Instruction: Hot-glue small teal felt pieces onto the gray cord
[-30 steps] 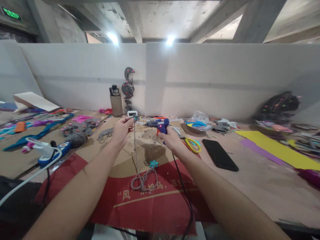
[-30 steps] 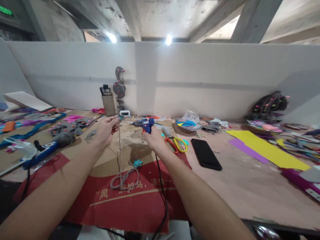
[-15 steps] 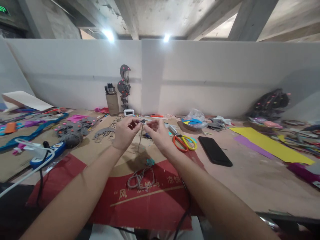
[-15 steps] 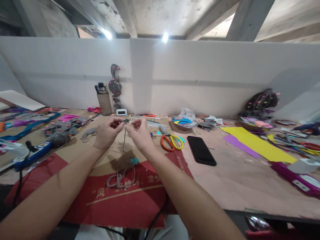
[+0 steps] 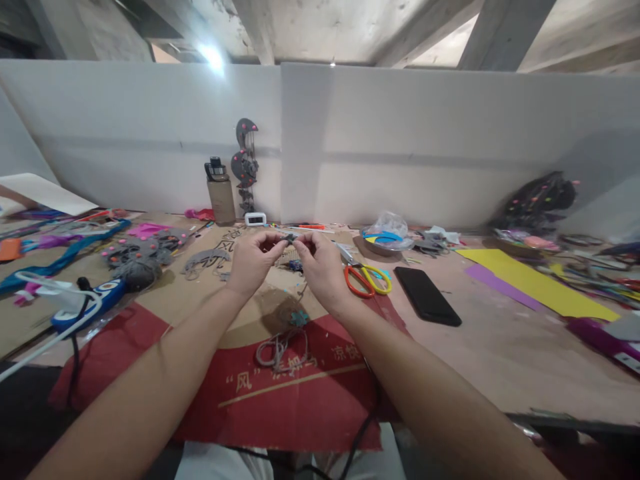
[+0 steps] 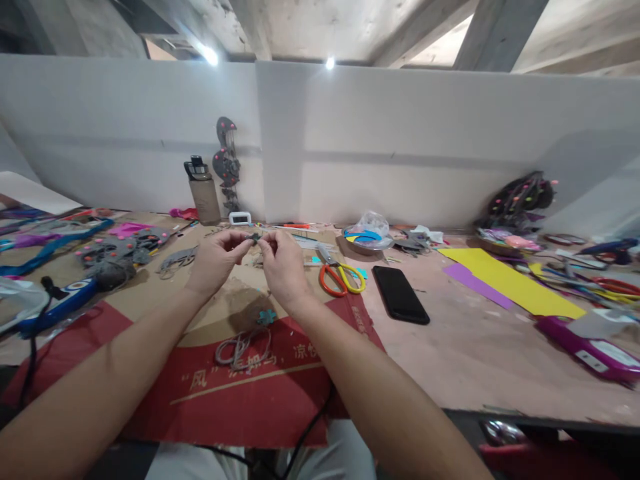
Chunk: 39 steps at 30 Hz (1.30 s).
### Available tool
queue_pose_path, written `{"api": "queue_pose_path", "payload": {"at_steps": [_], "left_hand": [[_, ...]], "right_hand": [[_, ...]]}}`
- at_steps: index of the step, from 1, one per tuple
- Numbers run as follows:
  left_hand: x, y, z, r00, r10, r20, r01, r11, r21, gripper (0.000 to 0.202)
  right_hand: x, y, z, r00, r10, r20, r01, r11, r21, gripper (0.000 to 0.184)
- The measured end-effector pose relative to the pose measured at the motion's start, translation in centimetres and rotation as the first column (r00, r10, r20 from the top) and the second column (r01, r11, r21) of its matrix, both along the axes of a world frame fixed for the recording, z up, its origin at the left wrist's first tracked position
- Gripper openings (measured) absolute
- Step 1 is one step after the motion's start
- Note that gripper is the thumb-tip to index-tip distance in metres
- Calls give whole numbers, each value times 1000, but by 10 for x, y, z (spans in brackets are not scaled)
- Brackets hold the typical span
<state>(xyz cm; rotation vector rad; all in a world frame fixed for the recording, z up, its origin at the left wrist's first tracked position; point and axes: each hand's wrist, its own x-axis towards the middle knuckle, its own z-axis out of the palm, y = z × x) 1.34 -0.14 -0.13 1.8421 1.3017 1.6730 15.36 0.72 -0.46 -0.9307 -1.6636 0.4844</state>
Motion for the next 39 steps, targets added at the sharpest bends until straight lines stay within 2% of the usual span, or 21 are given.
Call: {"api": "queue_pose_path", "payload": {"at_steps": [7,12,19,26,29,33,39], "left_hand": [[0,0,-3,997,46,-64,-45,999,20,16],[3,-3,-1,999,48,8,-48,999,4,8],[5,-2,-1,987,-33,158,48,994,-96,8],[4,4,-7,950,-120,290,165,977,-137,9],[5,3,-6,906,-180,382,258,952,-162,9],[7,0,-2,844,-251,474,382,902,-203,11],[0,-2,4,801,-355,481,526,801,-285,19]], "right_hand": [[0,2,-1,995,-57,85,50,995,83,22],[-2,1,-2,990,-64,126,52,994,92,22],[-2,-1,-1,985,-81,154,68,994,84,20],[0,-3,1,961,-159,226,119,976,181,19],[2,-4,1,961,-173,218,130,972,196,17],[3,-3,2,965,-127,230,75,972,221,19],[10,8,-1,972,-112,204,82,985,150,17]]}}
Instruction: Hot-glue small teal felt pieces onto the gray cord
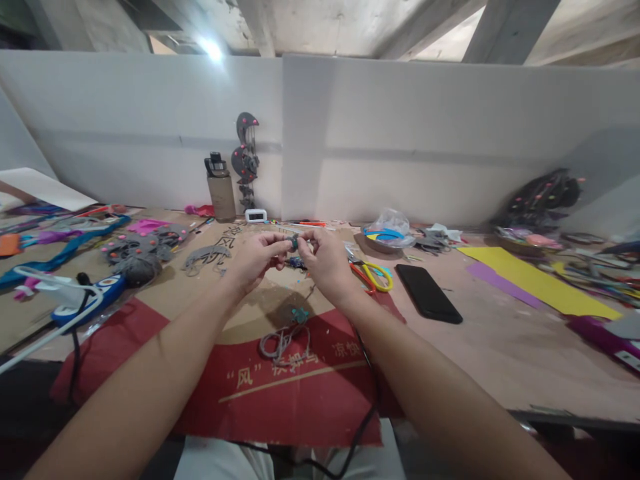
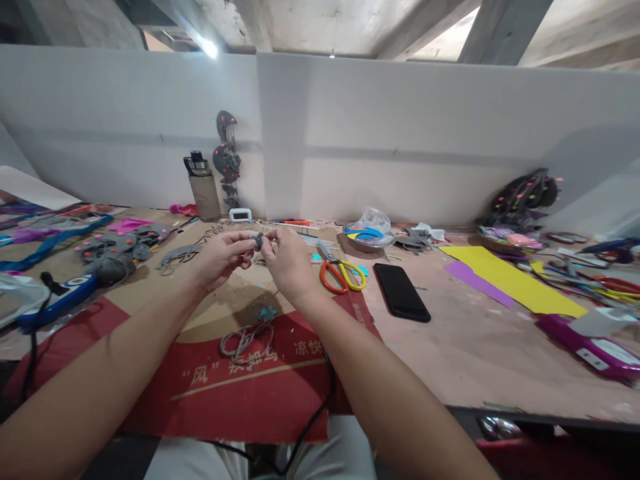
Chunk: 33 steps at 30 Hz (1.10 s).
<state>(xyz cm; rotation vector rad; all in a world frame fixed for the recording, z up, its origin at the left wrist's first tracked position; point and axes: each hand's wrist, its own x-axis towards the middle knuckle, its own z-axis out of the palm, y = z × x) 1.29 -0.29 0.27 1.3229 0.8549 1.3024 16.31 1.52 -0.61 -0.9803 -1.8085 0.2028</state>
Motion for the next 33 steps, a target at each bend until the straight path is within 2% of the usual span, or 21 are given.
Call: {"api": "queue_pose_path", "payload": {"at_steps": [2,4,8,11,14,17,20,24,30,33], "left_hand": [[-5,1,2,998,-55,-9,55,998,-25,23],[-8,2,4,998,-48,-39,47,998,-28,27],[-8,1,5,958,99,-268,-68,990,121,26],[-6,-1,3,873,162,-460,-50,968,244,18],[-6,-1,0,821,212,-531,-54,953,297,14],[-6,0,-1,797,244,-552,-75,948,310,11],[-4,0,-1,800,274,-533,-127,947,295,8],[-2,1,-1,877,280,-391,-206,953,220,10],[-7,7,-6,914,304,-269,-256,946,201,14],[-13,13,-7,921,347,-176,-317,932,176,16]], "right_hand": [[3,3,0,1000,13,-9,-14,1000,-24,16],[6,4,0,999,37,6,-36,998,-52,15],[8,5,-2,992,59,109,-52,996,-74,14],[7,4,-4,976,40,215,-39,999,-12,12],[7,0,-5,956,35,291,-49,998,43,14],[7,-4,-4,956,56,288,-72,996,45,17],[6,-4,-5,977,105,183,-109,994,12,17],[4,-1,-9,990,137,43,-134,989,-63,25],[1,-6,-13,981,188,-43,-192,972,-137,23],[-1,-9,-15,974,221,-41,-225,961,-158,18]]}}
